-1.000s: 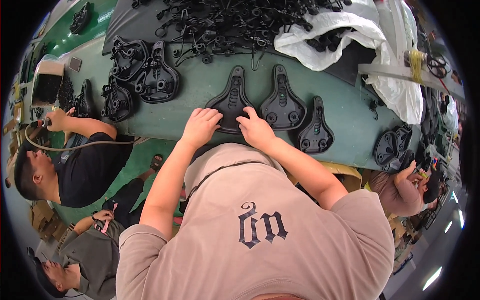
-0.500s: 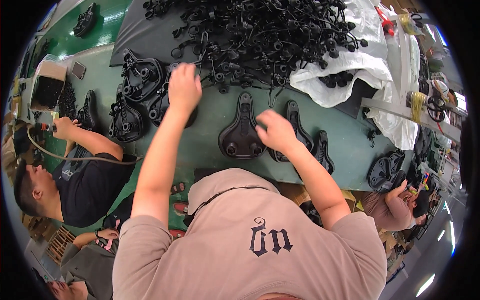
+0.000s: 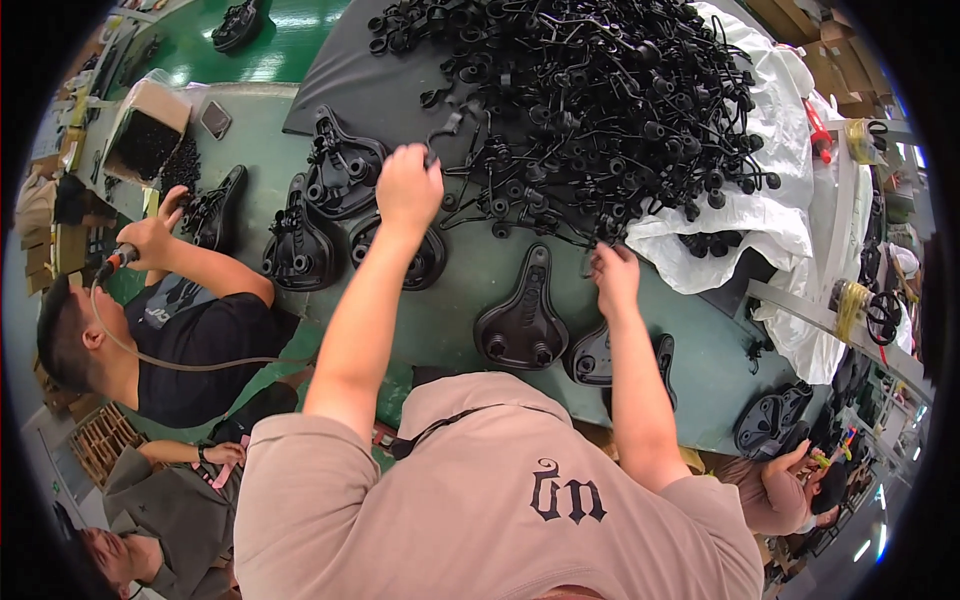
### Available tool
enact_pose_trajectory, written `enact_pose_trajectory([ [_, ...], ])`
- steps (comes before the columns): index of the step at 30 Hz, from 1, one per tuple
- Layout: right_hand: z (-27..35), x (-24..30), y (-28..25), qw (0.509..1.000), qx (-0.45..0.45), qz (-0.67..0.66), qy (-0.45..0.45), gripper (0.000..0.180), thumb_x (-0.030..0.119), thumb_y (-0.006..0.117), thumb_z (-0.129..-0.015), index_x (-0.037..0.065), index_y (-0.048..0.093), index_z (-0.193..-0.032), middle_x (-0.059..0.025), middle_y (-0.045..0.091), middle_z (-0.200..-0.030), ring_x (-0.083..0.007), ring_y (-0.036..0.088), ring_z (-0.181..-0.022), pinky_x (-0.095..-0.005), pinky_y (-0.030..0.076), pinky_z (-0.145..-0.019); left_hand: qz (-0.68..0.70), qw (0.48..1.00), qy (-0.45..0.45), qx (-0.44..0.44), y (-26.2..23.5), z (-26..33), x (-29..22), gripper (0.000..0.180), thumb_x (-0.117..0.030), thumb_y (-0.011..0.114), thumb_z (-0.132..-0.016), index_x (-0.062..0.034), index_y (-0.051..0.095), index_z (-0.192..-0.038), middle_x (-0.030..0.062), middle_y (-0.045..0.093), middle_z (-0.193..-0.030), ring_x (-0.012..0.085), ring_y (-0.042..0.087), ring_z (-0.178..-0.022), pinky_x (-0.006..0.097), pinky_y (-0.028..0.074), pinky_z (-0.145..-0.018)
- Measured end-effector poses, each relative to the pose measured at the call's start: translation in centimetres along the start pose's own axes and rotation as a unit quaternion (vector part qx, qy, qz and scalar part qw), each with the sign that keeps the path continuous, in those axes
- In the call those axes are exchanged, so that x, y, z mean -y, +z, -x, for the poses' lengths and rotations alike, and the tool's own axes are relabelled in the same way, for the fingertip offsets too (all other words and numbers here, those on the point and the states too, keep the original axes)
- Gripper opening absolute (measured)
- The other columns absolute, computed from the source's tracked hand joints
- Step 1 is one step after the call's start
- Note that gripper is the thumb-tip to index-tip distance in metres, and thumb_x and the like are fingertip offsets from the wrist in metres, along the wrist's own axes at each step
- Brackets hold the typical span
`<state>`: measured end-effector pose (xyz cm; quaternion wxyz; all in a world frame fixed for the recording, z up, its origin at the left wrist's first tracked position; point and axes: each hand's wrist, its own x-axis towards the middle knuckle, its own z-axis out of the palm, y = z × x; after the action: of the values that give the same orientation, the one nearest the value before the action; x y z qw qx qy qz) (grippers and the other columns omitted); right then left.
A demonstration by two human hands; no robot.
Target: The recorder is assembling small plastic and metal components onto the underside of bicycle seats on a factory production line.
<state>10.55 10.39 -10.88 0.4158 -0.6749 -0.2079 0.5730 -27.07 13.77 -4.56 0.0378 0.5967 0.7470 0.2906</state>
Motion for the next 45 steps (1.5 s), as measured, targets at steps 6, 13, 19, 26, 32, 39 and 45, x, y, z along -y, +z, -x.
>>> enact_pose_trajectory([
  [6, 1.4, 7.7, -2.5, 0.987, 0.095, 0.113, -0.071, 0.004, 0.005, 0.068, -0.097, 0.006, 0.065, -0.097, 0.0034, 0.058, -0.078, -0.0092, 0.051, -0.064, -0.0280, 0.040, -0.056, 0.299, 0.908, -0.246, 0.161, -1.4, 19.1, -2.2, 0.023, -0.019, 0.080, -0.096, 0.0010, 0.071, -0.103, 0.0092, 0.069, -0.083, 0.0168, 0.064, -0.071, 0.035, 0.053, -0.067],
  [13, 7.9, 11.2, -9.8, 0.907, 0.183, 0.288, -0.247, 0.018, 0.002, 0.068, -0.099, -0.002, 0.071, -0.117, 0.0031, 0.066, -0.094, -0.0085, 0.060, -0.090, -0.0266, 0.049, -0.083, 0.293, 0.815, -0.481, 0.138, 1.2, 32.2, -0.8, 0.034, -0.030, 0.074, -0.103, 0.0034, 0.071, -0.110, 0.0055, 0.072, -0.087, 0.0134, 0.065, -0.069, 0.034, 0.057, -0.065],
  [19, 9.2, 13.6, -16.8, 0.651, 0.405, 0.595, -0.241, 0.025, 0.006, 0.071, -0.088, 0.004, 0.078, -0.111, -0.0140, 0.076, -0.106, -0.0340, 0.071, -0.101, -0.0426, 0.056, -0.092, -0.062, 0.985, -0.111, 0.119, -1.9, 32.0, -0.7, 0.057, -0.018, 0.071, -0.096, -0.0019, 0.056, -0.148, 0.0270, 0.046, -0.160, 0.0453, 0.052, -0.139, 0.052, 0.048, -0.112],
  [26, 7.7, 1.1, -14.6, 0.657, 0.137, 0.598, -0.439, 0.049, 0.004, 0.069, -0.085, 0.010, 0.065, -0.133, -0.0176, 0.058, -0.143, -0.0405, 0.058, -0.131, -0.0511, 0.054, -0.103, -0.226, 0.856, 0.284, 0.368, -1.2, 23.3, 0.2, 0.062, 0.001, 0.063, -0.087, -0.0092, 0.055, -0.147, 0.0135, 0.052, -0.151, 0.0405, 0.054, -0.139, 0.045, 0.058, -0.103],
  [32, 13.0, -2.6, -14.3, 0.796, -0.013, 0.579, -0.177, 0.079, 0.046, 0.072, -0.097, -0.006, 0.044, -0.149, -0.0335, 0.055, -0.137, -0.0513, 0.061, -0.125, -0.0530, 0.056, -0.103, -0.274, 0.877, 0.066, 0.388, -4.6, 22.8, 1.0, 0.048, -0.003, 0.076, -0.085, -0.0054, 0.062, -0.131, 0.0169, 0.063, -0.124, 0.0418, 0.071, -0.105, 0.049, 0.060, -0.089],
  [39, 13.1, -4.1, -13.5, 0.798, 0.063, 0.569, -0.187, 0.102, 0.034, 0.083, -0.088, -0.006, 0.023, -0.161, -0.0370, 0.044, -0.147, -0.0523, 0.060, -0.127, -0.0537, 0.057, -0.102, -0.123, 0.965, 0.094, 0.213, -8.2, 23.3, -6.0, 0.049, -0.008, 0.080, -0.087, -0.0042, 0.061, -0.132, 0.0149, 0.064, -0.125, 0.0389, 0.069, -0.108, 0.047, 0.060, -0.087],
  [45, 14.6, 2.1, -10.2, 0.908, 0.100, 0.394, -0.098, 0.057, 0.036, 0.085, -0.086, -0.005, 0.071, -0.123, -0.0118, 0.073, -0.081, -0.0265, 0.073, -0.071, -0.0384, 0.060, -0.070, 0.233, 0.913, -0.066, 0.327, -6.6, 25.8, -8.8, 0.050, -0.009, 0.083, -0.087, -0.0094, 0.067, -0.134, 0.0128, 0.072, -0.126, 0.0297, 0.073, -0.092, 0.038, 0.059, -0.085],
])
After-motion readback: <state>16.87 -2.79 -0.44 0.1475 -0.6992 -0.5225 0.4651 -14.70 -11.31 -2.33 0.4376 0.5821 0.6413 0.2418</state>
